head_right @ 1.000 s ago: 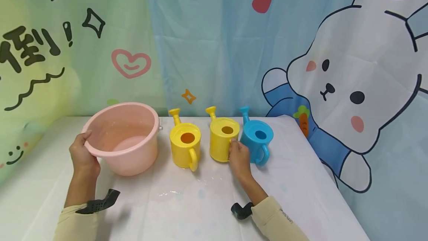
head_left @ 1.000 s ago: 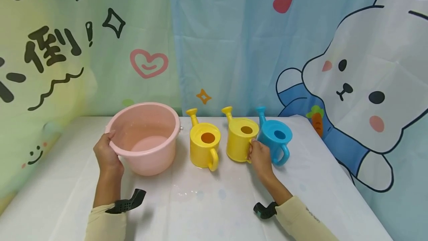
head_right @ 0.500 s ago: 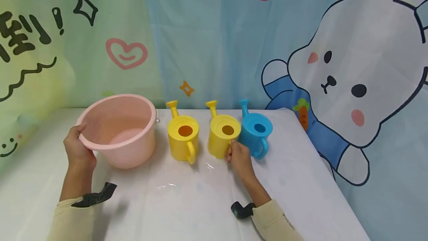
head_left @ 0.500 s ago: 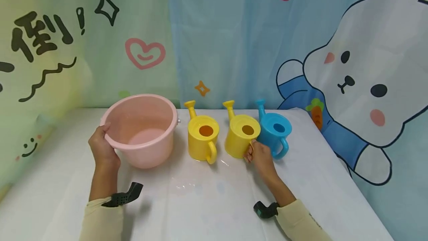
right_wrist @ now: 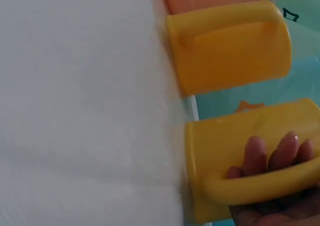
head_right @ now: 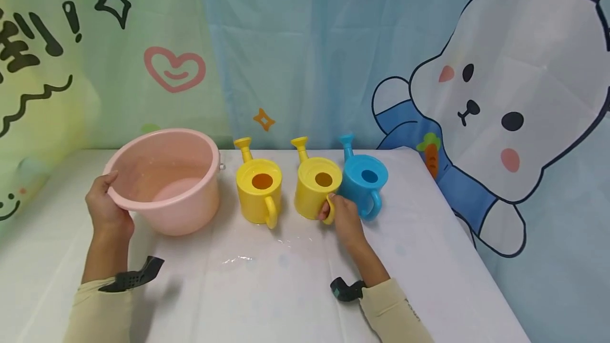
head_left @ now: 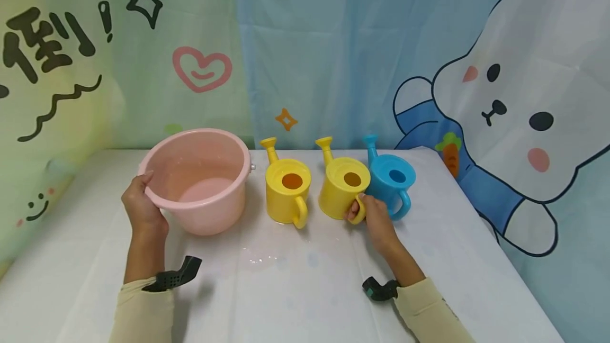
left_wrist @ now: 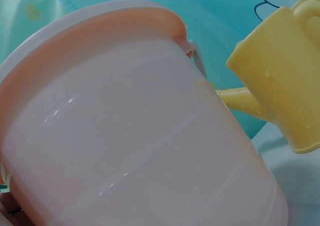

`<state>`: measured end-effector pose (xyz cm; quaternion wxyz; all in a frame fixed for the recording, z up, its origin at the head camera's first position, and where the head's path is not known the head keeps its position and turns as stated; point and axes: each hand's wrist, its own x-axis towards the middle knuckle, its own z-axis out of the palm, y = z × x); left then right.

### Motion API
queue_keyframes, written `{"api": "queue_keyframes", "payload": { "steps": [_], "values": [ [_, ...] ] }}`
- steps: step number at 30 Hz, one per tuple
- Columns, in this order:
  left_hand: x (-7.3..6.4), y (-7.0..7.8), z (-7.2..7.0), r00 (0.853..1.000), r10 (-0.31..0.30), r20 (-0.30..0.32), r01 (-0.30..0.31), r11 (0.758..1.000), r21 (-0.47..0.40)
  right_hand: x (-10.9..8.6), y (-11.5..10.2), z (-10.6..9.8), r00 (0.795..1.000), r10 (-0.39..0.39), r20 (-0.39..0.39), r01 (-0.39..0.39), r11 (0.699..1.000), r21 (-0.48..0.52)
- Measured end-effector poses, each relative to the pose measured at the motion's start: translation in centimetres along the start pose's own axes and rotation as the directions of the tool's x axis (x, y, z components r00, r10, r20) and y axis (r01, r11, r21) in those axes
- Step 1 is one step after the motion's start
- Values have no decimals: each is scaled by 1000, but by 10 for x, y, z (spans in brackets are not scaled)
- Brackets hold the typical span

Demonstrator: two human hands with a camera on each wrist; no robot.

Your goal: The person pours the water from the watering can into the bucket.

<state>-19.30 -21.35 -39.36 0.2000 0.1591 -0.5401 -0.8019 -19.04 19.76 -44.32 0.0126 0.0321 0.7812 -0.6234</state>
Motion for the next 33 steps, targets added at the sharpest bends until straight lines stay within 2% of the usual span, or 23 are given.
{"api": "queue_keyframes", "payload": {
  "steps": [2, 5, 8, 11, 13, 14, 15, 16, 18, 20, 21, 22, 23, 25, 26, 33],
  "values": [
    [0, 0, 0, 1000, 4, -1, -4, 1000, -10, 0, -4, -4, 1000, 19, -4, -20, 999, -25],
    [1, 0, 1, 1000, 2, -6, -2, 1000, -22, -2, -13, -9, 999, 33, -37, -38, 988, -150],
    [1, 1, 1, 1000, 2, -9, -2, 1000, -27, -5, -22, -13, 997, 23, -78, -47, 945, -323],
    [1, 2, 1, 1000, 7, -10, -8, 1000, -28, -9, -30, -17, 993, -37, -113, -10, 919, -394],
    [1, 2, 1, 1000, 4, -13, -5, 1000, -27, -13, -34, -20, 978, -127, -167, 57, 927, -372],
    [1, 2, 1, 1000, 2, -14, -2, 1000, -31, -15, -36, -22, 960, -188, -207, 110, 934, -339],
    [1, 2, 1, 1000, -1, -15, 1, 1000, -31, -16, -38, -24, 932, -263, -249, 181, 933, -310],
    [1, 2, 1, 1000, -4, -18, 3, 1000, -29, -17, -39, -26, 894, -339, -293, 256, 924, -285],
    [1, 2, 1, 1000, -2, -21, 2, 1000, -22, -18, -42, -31, 795, -459, -396, 394, 888, -238],
    [1, 1, 1, 1000, -1, -21, 1, 1000, -19, -23, -51, -35, 701, -518, -490, 479, 851, -215],
    [1, 1, 0, 1000, 2, -19, -2, 1000, -13, -22, -51, -40, 670, -522, -528, 497, 844, -203],
    [1, 1, 0, 1000, 4, -18, -4, 1000, -12, -22, -50, -45, 652, -510, -561, 502, 845, -186],
    [1, 1, 0, 1000, 7, -17, -7, 1000, -14, -21, -50, -50, 643, -491, -588, 497, 851, -168],
    [0, 0, 0, 1000, 8, -18, -9, 1000, -17, -19, -46, -59, 643, -453, -618, 479, 867, -137],
    [0, 0, 0, 1000, 12, -19, -12, 1000, -17, -16, -40, -64, 651, -433, -624, 468, 876, -120],
    [0, -1, 0, 1000, 23, -20, -23, 1000, -16, -4, -17, -74, 727, -282, -626, 312, 948, -64]
  ]
}}
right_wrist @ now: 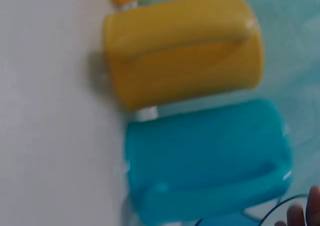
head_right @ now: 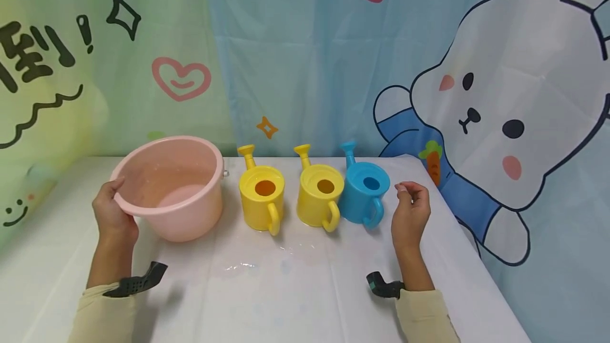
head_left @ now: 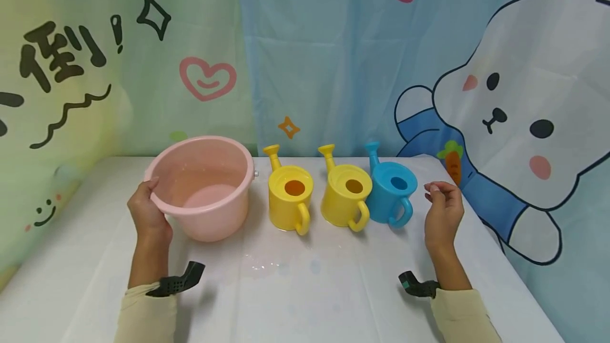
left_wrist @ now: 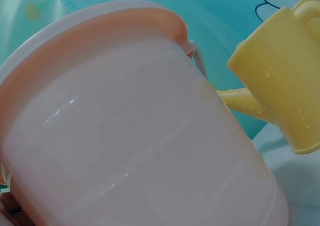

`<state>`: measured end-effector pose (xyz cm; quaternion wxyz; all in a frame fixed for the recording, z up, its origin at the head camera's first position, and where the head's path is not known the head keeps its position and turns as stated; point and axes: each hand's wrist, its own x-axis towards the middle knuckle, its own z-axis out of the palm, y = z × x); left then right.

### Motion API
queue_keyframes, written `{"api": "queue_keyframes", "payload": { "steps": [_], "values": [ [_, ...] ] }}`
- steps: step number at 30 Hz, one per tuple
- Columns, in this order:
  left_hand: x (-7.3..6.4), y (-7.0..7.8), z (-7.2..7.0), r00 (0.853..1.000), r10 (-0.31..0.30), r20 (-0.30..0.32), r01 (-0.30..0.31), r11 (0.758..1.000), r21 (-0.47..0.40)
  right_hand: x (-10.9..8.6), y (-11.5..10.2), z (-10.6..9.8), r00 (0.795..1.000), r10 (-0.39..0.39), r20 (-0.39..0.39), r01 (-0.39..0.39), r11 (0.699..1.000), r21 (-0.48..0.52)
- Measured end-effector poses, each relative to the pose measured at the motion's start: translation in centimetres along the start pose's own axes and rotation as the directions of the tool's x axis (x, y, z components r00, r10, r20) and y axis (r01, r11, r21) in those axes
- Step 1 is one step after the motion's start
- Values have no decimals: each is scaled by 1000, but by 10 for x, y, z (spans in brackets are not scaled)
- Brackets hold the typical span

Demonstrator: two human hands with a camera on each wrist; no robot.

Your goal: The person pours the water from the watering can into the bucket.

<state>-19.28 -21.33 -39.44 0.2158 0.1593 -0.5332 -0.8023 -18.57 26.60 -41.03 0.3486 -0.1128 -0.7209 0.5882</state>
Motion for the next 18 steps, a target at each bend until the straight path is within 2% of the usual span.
{"api": "queue_keyframes", "payload": {
  "steps": [3, 6, 10, 13, 18],
  "values": [
    [0, 0, -1, 1000, -5, 7, 5, 1000, 5, 1, 11, 1, 997, 77, 6, -77, 997, -27],
    [-1, 0, -2, 1000, -12, 9, 12, 1000, 14, 3, 20, 0, 984, 172, 42, -169, 983, -69],
    [0, -1, -2, 1000, -2, 14, 2, 1000, 10, 4, 29, -1, 940, 313, 138, -287, 940, -183],
    [0, -1, -1, 1000, 4, 17, -4, 1000, 0, 2, 34, -2, 904, 353, 242, -291, 922, -255],
    [0, -2, -1, 1000, 7, 15, -7, 1000, 17, -1, 39, -4, 850, 303, 431, -202, 943, -265]
  ]
}}
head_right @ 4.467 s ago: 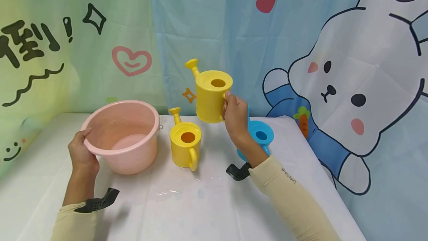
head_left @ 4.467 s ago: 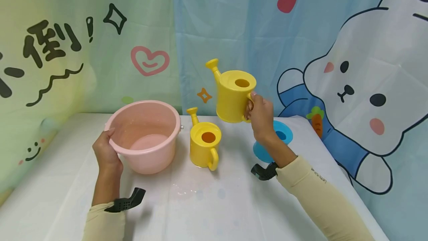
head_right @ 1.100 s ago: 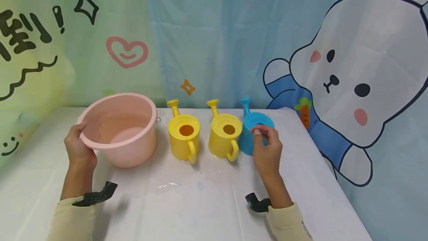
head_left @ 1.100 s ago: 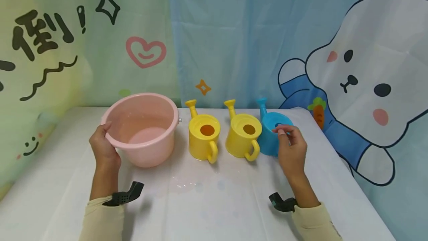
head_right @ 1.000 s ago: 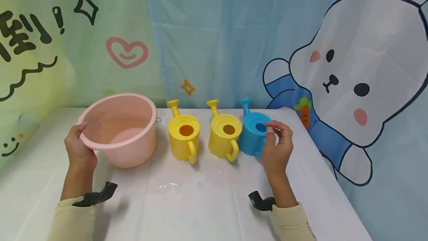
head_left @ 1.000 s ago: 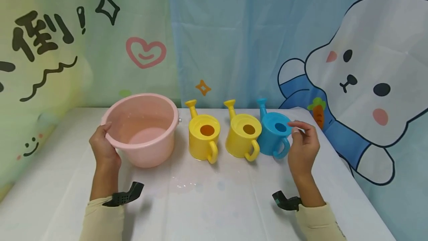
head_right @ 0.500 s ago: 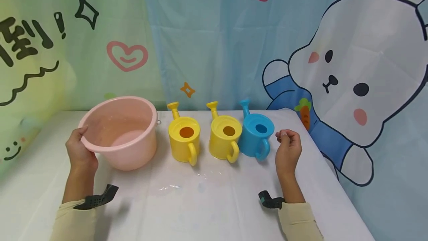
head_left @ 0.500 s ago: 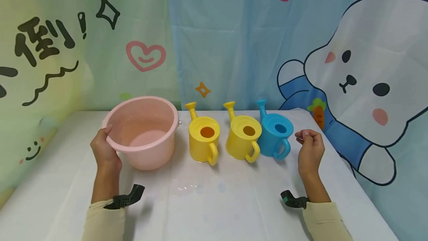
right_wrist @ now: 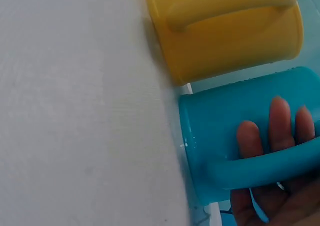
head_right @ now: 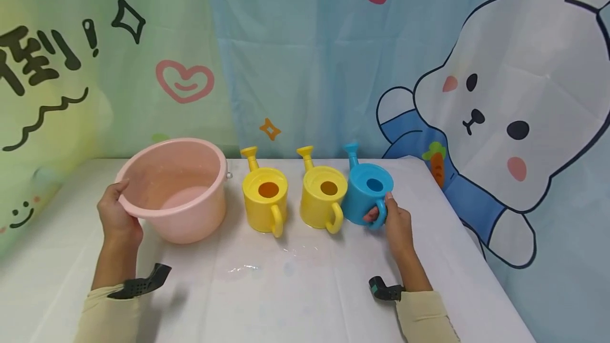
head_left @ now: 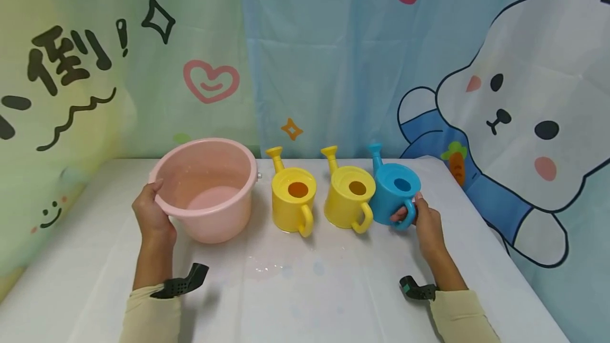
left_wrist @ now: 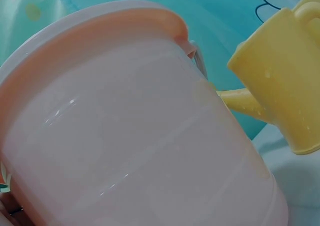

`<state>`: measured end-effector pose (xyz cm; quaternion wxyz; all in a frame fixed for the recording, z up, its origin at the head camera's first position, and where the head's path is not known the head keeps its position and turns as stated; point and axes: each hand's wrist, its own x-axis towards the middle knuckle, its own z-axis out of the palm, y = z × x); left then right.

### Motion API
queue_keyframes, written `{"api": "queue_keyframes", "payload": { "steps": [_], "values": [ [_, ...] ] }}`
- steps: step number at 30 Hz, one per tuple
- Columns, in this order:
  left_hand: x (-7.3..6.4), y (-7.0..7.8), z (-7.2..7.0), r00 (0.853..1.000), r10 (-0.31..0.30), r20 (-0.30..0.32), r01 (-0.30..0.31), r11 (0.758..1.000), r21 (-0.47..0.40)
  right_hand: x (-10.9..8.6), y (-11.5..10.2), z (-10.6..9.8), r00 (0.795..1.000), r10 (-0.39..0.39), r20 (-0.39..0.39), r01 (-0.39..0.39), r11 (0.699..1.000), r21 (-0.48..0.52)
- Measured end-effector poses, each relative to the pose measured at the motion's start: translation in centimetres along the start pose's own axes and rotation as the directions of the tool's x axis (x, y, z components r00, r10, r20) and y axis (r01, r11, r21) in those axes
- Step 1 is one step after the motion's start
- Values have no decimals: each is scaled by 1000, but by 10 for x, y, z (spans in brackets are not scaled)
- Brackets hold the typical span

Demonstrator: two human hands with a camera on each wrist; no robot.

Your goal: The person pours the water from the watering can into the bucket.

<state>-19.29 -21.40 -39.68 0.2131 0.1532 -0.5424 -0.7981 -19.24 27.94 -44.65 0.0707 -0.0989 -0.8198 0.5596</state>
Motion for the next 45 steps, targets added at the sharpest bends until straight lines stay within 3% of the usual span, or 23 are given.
{"api": "queue_keyframes", "payload": {
  "steps": [6, 10, 14, 17, 20, 26, 36, 45],
  "values": [
    [1, -1, 0, 1000, 7, -1, -7, 1000, 1, -2, 3, 2, 991, -27, 130, 17, 997, 74],
    [1, -1, -1, 1000, 6, -9, -6, 1000, 7, -2, 5, 4, 990, -40, 134, 15, 984, 176],
    [1, -1, -1, 1000, 3, -9, -3, 1000, -4, -1, 7, 5, 988, -96, 120, 64, 966, 249],
    [1, 0, -1, 1000, 1, -9, -1, 1000, -18, 0, 8, 5, 991, -119, 65, 97, 956, 277],
    [1, 1, -1, 1000, 1, -12, -2, 1000, -19, 1, 8, 7, 993, -110, -46, 118, 953, 280],
    [1, 1, 0, 1000, 4, -9, -4, 1000, -25, 2, 8, 8, 966, -76, -247, 149, 945, 292],
    [1, 2, -1, 1000, 26, -10, -26, 999, -26, -2, -1, 2, 951, -21, -308, 130, 932, 338],
    [0, 1, -2, 1000, 19, -8, -19, 1000, -11, -3, -16, -6, 931, -35, -364, 199, 883, 425]
  ]
}}
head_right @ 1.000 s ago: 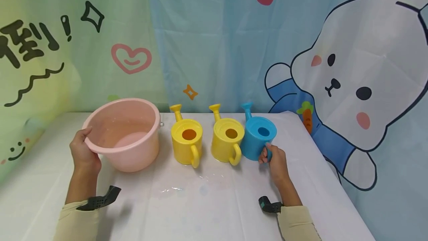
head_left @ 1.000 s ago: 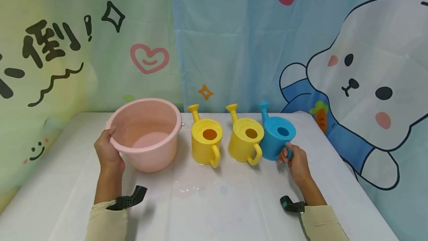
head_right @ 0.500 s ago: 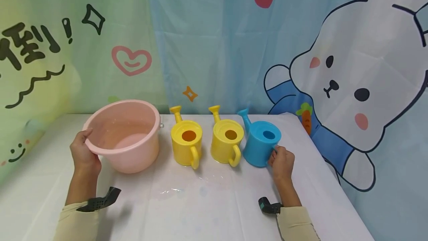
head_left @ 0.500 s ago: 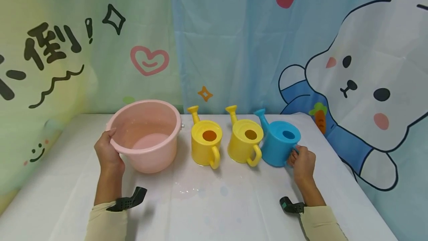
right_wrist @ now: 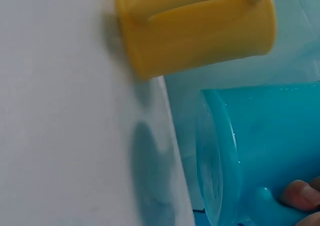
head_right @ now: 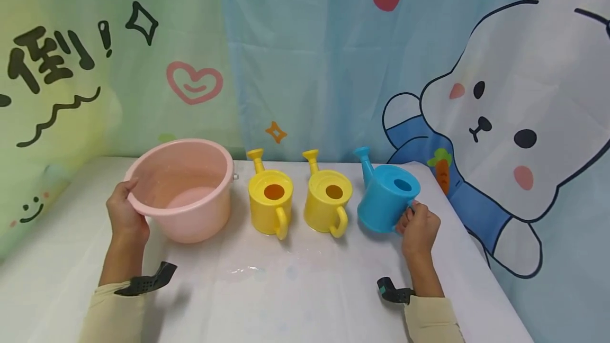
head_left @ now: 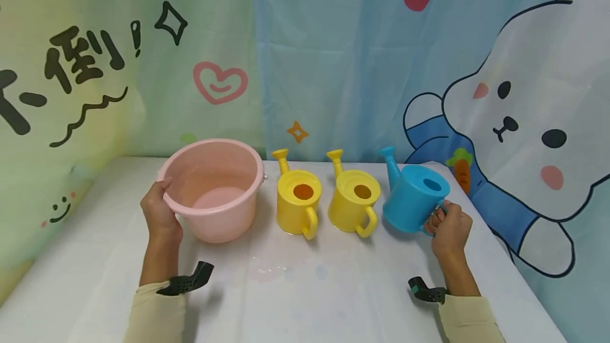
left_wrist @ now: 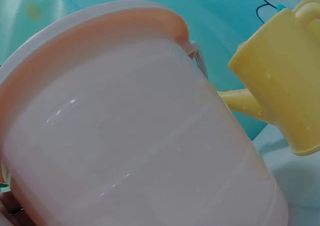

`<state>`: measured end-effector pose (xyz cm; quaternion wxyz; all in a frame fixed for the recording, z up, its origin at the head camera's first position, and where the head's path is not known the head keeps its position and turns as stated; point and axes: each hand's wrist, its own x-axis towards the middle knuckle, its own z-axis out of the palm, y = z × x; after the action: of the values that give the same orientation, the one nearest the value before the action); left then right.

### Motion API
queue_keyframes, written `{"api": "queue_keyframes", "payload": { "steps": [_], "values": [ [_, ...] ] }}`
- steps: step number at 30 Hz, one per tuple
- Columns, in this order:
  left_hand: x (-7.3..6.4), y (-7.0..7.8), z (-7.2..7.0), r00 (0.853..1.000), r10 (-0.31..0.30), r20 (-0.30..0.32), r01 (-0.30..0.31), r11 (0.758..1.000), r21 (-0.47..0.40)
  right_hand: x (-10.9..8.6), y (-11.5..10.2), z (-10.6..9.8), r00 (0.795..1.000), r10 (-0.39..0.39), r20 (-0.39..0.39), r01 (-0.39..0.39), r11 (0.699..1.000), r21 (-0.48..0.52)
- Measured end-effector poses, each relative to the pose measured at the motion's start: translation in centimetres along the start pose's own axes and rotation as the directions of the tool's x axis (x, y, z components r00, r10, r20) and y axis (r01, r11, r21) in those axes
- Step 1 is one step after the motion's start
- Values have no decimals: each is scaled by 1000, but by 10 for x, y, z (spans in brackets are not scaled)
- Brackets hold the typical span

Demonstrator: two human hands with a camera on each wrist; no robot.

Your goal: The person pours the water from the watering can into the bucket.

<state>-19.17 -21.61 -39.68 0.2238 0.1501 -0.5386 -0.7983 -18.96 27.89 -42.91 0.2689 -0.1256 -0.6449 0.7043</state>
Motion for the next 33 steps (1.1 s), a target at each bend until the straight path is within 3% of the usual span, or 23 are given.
{"api": "queue_keyframes", "payload": {
  "steps": [7, 10, 17, 21, 28, 33],
  "values": [
    [-1, -3, 5, 1000, -6, 10, 5, 999, 32, 3, -16, -3, 1000, -21, -19, 22, 997, 71],
    [-2, -3, 6, 1000, -13, 19, 12, 999, 36, 4, -25, -2, 999, -44, 9, 42, 993, 110],
    [-2, -3, 6, 1000, -12, 16, 12, 1000, 23, 6, -53, 3, 990, -75, 118, 65, 994, 87],
    [-1, -2, 7, 1000, -7, 20, 7, 1000, -4, 9, -70, 6, 972, -94, 215, 76, 993, 89],
    [-1, 0, 6, 1000, -10, 4, 10, 1000, -18, 12, -93, 14, 920, -128, 371, 54, 978, 202],
    [-3, 0, 4, 1000, -23, -12, 23, 1000, -18, 13, -105, 26, 885, -120, 449, 46, 984, 172]
  ]
}}
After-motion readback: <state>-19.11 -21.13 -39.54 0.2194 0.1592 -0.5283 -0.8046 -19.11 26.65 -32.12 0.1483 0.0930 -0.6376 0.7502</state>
